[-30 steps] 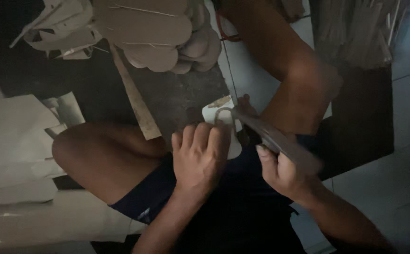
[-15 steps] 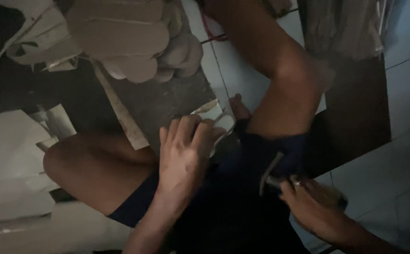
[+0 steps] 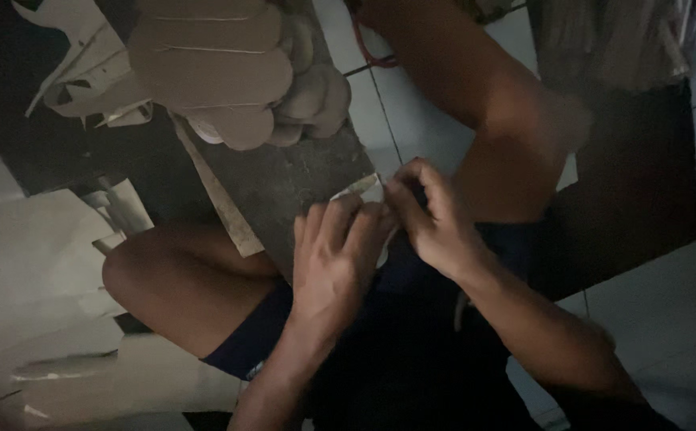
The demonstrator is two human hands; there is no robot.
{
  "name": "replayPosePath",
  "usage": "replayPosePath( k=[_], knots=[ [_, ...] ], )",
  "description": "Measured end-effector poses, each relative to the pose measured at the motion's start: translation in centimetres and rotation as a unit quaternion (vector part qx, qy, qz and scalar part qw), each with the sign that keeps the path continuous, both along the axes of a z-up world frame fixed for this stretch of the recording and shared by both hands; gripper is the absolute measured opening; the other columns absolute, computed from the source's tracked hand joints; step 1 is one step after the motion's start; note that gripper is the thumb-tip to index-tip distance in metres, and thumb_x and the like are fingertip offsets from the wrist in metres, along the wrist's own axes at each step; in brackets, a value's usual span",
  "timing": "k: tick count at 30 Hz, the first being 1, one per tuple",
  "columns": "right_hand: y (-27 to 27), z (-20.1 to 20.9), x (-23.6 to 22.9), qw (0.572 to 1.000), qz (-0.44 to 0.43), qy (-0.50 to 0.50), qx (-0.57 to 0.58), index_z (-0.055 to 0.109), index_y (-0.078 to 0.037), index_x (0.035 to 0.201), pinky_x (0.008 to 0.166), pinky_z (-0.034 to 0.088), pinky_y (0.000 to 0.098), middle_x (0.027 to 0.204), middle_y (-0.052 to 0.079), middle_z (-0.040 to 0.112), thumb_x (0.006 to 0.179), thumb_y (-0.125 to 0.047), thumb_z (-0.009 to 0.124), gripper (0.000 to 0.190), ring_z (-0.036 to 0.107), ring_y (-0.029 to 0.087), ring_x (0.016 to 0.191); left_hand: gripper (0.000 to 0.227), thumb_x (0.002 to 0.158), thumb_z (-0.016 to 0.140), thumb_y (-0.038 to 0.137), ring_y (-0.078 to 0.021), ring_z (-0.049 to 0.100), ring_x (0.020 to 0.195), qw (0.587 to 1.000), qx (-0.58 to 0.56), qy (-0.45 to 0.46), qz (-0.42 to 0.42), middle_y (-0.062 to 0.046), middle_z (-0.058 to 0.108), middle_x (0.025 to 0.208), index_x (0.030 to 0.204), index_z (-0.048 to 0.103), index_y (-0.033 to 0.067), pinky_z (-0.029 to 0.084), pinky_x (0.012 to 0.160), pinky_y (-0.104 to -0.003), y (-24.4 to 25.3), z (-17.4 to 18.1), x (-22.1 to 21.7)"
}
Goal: The person sits on the floor and uses a hammer to shape a small white shoe part on a wooden block. They repeatedly tap the part, adjust its position, and continue shaping it throughout the clip.
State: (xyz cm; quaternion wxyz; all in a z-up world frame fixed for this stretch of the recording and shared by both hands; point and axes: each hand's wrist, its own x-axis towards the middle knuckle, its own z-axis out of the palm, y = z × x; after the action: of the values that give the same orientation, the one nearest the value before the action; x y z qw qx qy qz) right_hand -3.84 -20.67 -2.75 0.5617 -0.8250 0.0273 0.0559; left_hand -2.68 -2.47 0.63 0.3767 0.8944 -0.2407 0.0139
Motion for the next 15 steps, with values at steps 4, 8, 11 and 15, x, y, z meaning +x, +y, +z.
replayPosePath(
  k=[4,8,11,15],
  knots=[
    [0.01,0.15,-0.05,0.986,-0.065,0.138,0.063,0.059,-0.004,0.104,0.054,0.042,0.0243,0.079,0.0,0.055,0.107,-0.019,0.056,0.015,0.048,0.006,0.064,0.029,0.092,0.074,0.009,-0.0255,0.06,0.096,1.0,-0.012,0.018,0.001,-0.009,0.063,0.117,0.12,0.069,0.0068,0.046,0.081,-0.041,0.19,0.06,-0.53],
    [-0.2,-0.13,-0.1,0.994,-0.031,0.082,0.065,0.057,-0.006,0.109,0.062,0.046,0.0219,0.086,-0.002,0.054,0.111,-0.021,0.053,0.015,0.05,0.003,0.072,0.028,0.09,0.074,0.005,-0.0222,0.06,0.091,0.998,0.009,0.056,-0.02,-0.007,0.064,0.114,0.118,0.07,0.0086,0.047,0.078,-0.039,0.56,0.4,-0.59],
    [-0.39,-0.58,-0.07,0.986,-0.039,0.137,0.085,0.056,-0.008,0.109,0.058,0.045,0.0216,0.081,-0.003,0.054,0.11,-0.022,0.05,0.015,0.049,0.003,0.068,0.032,0.089,0.073,0.003,-0.021,0.059,0.088,0.996,0.016,0.084,-0.039,-0.008,0.064,0.113,0.12,0.07,0.008,0.047,0.076,-0.037,0.9,0.41,-0.35],
    [-0.34,-0.83,0.04,0.976,-0.069,0.181,0.095,0.058,-0.007,0.11,0.058,0.043,0.0236,0.082,-0.002,0.056,0.109,-0.021,0.05,0.017,0.048,0.005,0.068,0.032,0.09,0.072,0.003,-0.0202,0.06,0.091,0.997,0.018,0.065,-0.035,-0.006,0.064,0.113,0.122,0.07,0.0086,0.047,0.076,-0.037,0.78,0.56,-0.09]
  ],
)
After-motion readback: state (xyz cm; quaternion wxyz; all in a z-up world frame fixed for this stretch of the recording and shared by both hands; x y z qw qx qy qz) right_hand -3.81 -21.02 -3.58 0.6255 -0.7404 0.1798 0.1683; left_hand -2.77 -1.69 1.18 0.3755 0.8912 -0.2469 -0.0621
